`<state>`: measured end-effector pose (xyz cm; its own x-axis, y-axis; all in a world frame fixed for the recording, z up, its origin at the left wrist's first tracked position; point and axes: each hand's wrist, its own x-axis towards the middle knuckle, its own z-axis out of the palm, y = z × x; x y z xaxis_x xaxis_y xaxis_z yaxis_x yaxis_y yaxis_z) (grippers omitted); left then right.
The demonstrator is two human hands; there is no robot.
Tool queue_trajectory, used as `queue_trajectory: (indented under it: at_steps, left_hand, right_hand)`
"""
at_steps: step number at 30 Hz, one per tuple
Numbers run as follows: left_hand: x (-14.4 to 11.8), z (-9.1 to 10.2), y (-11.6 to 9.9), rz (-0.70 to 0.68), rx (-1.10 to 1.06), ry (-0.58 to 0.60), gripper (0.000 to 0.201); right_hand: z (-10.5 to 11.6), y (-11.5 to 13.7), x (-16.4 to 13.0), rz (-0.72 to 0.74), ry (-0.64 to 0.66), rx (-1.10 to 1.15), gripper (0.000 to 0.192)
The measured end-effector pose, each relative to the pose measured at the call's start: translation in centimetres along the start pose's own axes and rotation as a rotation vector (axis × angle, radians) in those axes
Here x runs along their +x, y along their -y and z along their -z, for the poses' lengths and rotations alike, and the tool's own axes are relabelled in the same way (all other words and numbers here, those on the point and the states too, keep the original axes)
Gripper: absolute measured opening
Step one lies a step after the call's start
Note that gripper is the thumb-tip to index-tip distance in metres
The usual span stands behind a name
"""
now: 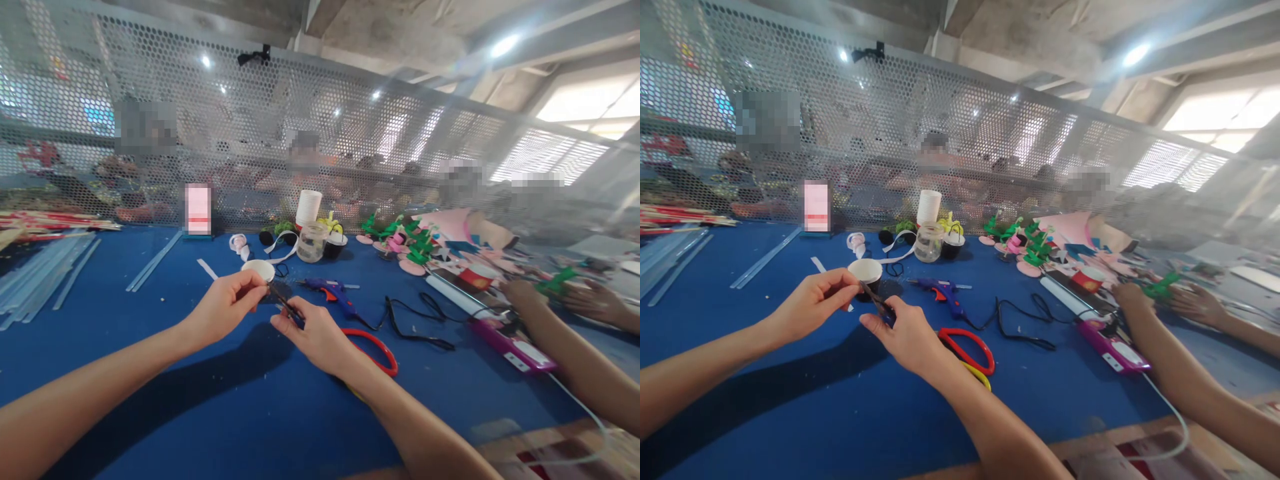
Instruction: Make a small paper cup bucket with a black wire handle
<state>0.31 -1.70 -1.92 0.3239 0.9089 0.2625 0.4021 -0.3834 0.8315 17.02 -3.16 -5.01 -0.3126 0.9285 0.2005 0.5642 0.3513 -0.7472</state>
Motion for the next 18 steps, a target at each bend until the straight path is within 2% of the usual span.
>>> queue_trajectory:
  at_steps: [5, 9, 15, 18]
  left_hand:
    - [-0.04, 0.01, -0.07, -0.02, 0.064, -0.021, 0.017]
    - [-0.05, 0.09, -0.11, -0.006, 0.025, -0.007, 0.01]
    - [-0.14, 0.01, 0.09, -0.047, 0.056, -0.101, 0.009]
    - [-0.08, -0.05, -0.08, -0.029, -0.013, -0.116, 0.01]
  right_hand:
    - [0.01, 0.1, 0.0, -0.002, -0.001, 0.011, 0.033]
    - [0.13, 0.26, 0.07, -0.007, -0.031, 0.024, 0.03]
    - [0.22, 0.32, 0.08, -0.023, -0.043, 0.022, 0.03]
    - [0.21, 0.32, 0.07, -0.027, -0.045, 0.012, 0.031]
